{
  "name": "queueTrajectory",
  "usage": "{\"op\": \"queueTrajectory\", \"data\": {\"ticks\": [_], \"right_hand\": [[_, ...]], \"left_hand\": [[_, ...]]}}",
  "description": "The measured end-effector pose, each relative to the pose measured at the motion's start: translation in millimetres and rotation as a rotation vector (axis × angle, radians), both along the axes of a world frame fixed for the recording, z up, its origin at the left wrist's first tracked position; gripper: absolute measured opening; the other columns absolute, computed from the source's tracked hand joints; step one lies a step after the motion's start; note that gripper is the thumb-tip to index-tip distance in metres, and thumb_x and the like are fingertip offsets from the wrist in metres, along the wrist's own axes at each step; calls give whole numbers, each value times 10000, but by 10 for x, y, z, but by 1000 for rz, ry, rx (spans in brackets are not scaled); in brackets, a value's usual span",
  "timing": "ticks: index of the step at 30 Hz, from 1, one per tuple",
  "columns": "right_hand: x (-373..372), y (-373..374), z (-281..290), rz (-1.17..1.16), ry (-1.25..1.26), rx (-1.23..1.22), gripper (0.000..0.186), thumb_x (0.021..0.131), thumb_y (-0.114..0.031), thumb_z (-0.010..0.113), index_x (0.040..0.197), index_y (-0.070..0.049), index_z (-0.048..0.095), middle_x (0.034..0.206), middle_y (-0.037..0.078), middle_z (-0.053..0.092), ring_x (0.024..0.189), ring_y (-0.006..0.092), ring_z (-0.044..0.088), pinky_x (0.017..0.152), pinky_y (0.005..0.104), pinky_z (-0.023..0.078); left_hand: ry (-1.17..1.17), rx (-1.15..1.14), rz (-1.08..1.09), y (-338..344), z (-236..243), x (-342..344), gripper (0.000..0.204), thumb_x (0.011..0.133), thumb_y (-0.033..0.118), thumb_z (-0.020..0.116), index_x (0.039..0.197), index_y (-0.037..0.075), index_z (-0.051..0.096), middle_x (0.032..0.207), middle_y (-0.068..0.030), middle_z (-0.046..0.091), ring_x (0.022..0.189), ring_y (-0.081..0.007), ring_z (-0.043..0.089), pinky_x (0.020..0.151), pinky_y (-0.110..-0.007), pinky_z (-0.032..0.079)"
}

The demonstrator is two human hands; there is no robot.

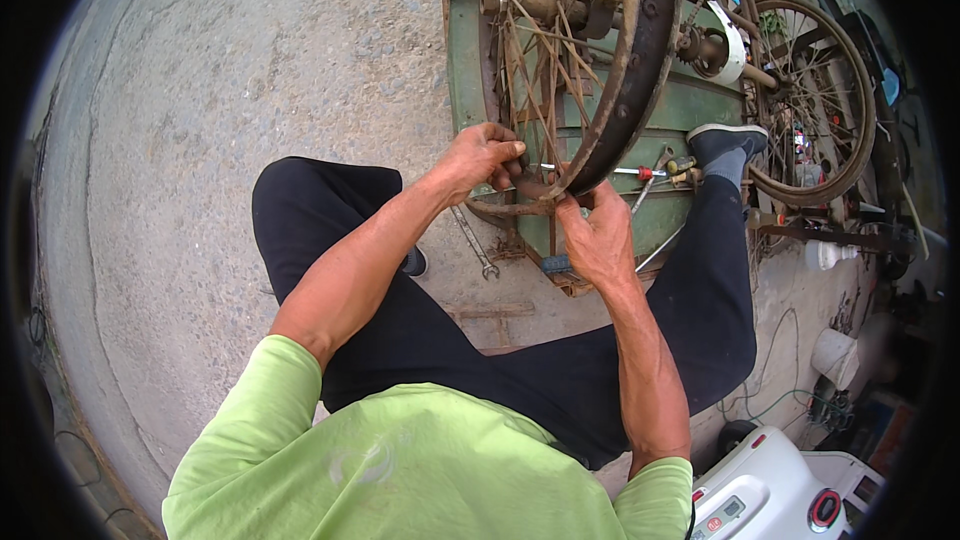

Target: The person sits on the ground and uses a wrench to tighten or loosen nuts on a bicycle wheel rim. They rotate the wheel to access different sections and continue adjusting fasteners around the rim.

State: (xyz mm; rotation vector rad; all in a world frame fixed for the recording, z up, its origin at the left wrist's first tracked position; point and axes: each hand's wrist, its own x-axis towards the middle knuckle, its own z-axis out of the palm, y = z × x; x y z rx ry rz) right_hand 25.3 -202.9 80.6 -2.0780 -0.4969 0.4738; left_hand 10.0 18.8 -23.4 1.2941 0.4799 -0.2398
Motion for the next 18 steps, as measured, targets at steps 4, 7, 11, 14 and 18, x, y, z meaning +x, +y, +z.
{"op": "queueTrajectory", "data": {"ticks": [4,7,11,14,18], "right_hand": [[-2,11,52,1,-8,-36,454,1070,-238,680,1408,60,625,1227,139,768,1125,194,698,1026,356,527],[5,-10,42,2,-4,-29,454,1072,-241,677,1408,59,625,1225,136,770,1121,193,699,1022,357,528],[11,10,62,17,-20,-8,434,1076,-217,665,1407,60,626,1221,142,770,1135,200,700,1035,358,525],[10,-7,65,3,-31,-2,414,1077,-186,651,1405,65,624,1218,150,768,1152,210,701,1046,360,523],[-9,32,49,-21,-130,10,336,1040,-174,654,1283,57,681,1097,175,767,1035,251,723,943,393,544]], "left_hand": [[52,152,-107,6,12,18,453,1072,355,685,1239,-65,675,864,-99,721,610,-148,645,594,-335,531],[1,321,-149,-43,54,38,506,1083,401,654,1277,-65,688,914,-120,739,663,-169,665,639,-352,542],[-77,360,-238,53,-57,83,557,1067,443,650,1263,-75,697,972,-172,757,764,-227,706,715,-392,554],[-126,402,-291,58,16,89,600,1034,495,645,1134,-88,740,972,-249,750,877,-346,742,796,-453,561],[-246,591,-293,61,-65,85,646,1002,551,648,1112,-77,749,1048,-301,739,1017,-441,716,876,-503,546]]}}
